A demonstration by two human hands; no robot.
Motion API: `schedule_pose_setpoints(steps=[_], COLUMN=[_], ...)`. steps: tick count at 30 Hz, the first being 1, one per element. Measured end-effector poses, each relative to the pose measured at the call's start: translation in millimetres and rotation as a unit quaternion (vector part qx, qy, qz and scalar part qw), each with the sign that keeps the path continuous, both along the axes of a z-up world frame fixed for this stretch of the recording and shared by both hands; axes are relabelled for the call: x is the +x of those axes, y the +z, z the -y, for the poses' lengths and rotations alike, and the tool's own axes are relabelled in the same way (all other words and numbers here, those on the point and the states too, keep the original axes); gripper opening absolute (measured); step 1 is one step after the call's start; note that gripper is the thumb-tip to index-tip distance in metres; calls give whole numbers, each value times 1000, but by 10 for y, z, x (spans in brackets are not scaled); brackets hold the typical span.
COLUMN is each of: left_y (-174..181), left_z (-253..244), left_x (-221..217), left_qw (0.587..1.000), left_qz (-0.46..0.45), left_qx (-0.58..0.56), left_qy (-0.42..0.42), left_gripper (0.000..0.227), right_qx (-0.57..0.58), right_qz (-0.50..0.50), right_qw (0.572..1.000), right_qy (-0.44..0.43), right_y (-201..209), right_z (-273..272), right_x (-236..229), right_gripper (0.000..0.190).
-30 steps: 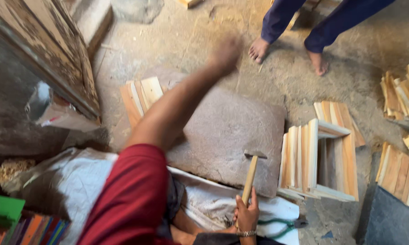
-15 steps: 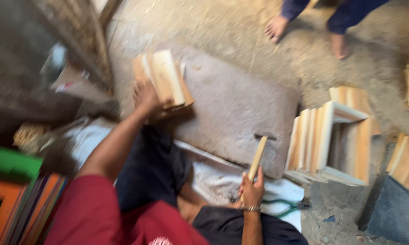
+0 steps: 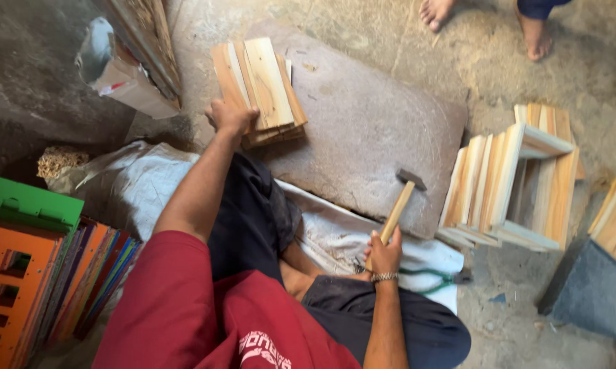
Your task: The person sits on the floor and assembles small wooden frames by nailing planks together. They use a hammer to drive nails into the wood, occasionally adjusting the pieces and stacking completed frames.
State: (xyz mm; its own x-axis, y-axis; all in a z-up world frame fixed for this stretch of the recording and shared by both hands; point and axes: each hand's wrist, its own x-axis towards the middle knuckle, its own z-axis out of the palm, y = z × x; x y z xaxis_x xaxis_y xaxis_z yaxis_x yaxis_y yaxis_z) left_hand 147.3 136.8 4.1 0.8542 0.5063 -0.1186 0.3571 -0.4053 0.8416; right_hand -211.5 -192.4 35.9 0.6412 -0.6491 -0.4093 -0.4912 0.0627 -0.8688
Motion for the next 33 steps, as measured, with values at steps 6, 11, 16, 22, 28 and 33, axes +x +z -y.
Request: schedule_pose_setpoints(steps=[6,11,16,22,28,33], left_y=[-87,207,552,896,645,270], left_z=[-78,32,334,784,991,935], left_x=[25,-173,-586,-1045,-1421,-1587], left_qw=[954,902,818,837,723,663], left_qz=[103,78,67,89,299,237], left_qx=[-280,-423,-552,-380,285,301], left_qy=[-33,-38,-147,-382,-554,-643], left_gripper=[54,51,48,42,37,69], right_qx=[-44,-40,-35,-9,-24,-25], right_qz=[-20,-16,25,60,73,74], right_qw=[998,999,997,992,988,991], right_qy=[49,27,-62,-107,-132,-110], right_y=[-156,-205,-347,-439,-380,-313], right_z=[14,59,218,320,302,280], right_x=[-1,-60,-117,-129,-169,-77], right_gripper=[83,71,53,51,46,47])
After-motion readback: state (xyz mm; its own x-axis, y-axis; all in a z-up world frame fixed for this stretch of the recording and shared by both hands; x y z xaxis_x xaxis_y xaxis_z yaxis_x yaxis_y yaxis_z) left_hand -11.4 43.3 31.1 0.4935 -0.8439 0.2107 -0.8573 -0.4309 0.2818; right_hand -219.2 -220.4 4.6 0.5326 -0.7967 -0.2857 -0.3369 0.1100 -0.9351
